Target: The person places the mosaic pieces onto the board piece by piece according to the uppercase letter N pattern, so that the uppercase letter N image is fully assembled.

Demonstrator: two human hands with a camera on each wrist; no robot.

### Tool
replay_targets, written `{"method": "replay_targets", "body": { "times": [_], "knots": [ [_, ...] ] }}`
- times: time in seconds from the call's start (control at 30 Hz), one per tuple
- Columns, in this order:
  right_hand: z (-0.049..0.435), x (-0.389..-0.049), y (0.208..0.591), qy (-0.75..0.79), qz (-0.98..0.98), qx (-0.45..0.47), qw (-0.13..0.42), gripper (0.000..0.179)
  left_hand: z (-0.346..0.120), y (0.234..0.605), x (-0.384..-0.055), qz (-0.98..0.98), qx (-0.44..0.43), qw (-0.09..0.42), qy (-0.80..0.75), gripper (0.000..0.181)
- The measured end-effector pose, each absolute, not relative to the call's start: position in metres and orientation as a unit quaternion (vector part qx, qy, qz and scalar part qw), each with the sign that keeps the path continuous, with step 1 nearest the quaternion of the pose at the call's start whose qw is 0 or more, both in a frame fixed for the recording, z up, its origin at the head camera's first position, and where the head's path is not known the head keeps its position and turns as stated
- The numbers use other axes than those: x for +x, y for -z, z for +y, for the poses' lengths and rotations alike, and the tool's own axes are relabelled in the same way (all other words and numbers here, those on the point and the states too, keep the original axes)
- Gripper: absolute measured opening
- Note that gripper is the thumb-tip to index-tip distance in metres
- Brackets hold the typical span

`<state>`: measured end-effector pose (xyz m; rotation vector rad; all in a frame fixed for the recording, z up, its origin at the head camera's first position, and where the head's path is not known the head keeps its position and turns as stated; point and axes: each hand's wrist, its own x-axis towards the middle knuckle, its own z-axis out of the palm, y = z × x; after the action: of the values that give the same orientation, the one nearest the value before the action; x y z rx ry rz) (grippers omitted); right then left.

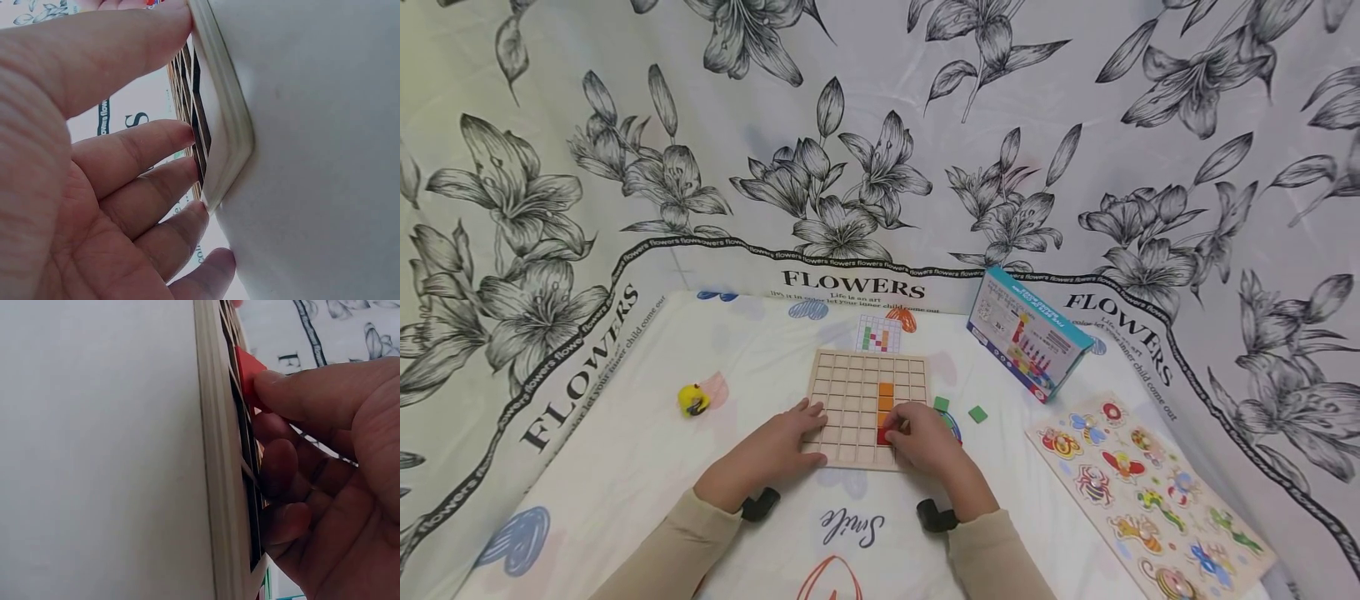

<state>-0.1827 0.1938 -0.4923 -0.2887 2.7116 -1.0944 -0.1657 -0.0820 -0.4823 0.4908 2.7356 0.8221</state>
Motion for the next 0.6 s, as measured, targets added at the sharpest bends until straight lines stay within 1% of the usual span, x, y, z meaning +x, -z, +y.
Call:
{"method": "replay_targets", "body": {
  "times": [0.13, 0.23, 0.37, 0.5, 0.6],
  "knots": [
    [0.193, -0.183, 0.493, 0.358, 0.923, -0.103, 0.092, 0.005, -0.082, 0.483, -0.166, 0.937, 0.167, 0.122, -0.282, 0.067],
    [0.191, -0.183, 0.494, 0.351, 0.927, -0.101, 0.089, 0.01, -0.082, 0.484, -0.167, 0.938, 0.165, 0.124, -0.278, 0.067],
    [0.193, -0.182, 0.493, 0.361, 0.923, -0.101, 0.09, 0.009, -0.082, 0.483, -0.167, 0.939, 0.165, 0.122, -0.276, 0.067],
    [0.207, -0.182, 0.488, 0.392, 0.913, -0.075, 0.089, 0.005, -0.082, 0.483, -0.166, 0.936, 0.168, 0.122, -0.284, 0.067],
    [0.229, -0.185, 0.483, 0.401, 0.912, -0.039, 0.075, 0.009, -0.083, 0.483, -0.165, 0.936, 0.169, 0.121, -0.285, 0.067]
  ]
}}
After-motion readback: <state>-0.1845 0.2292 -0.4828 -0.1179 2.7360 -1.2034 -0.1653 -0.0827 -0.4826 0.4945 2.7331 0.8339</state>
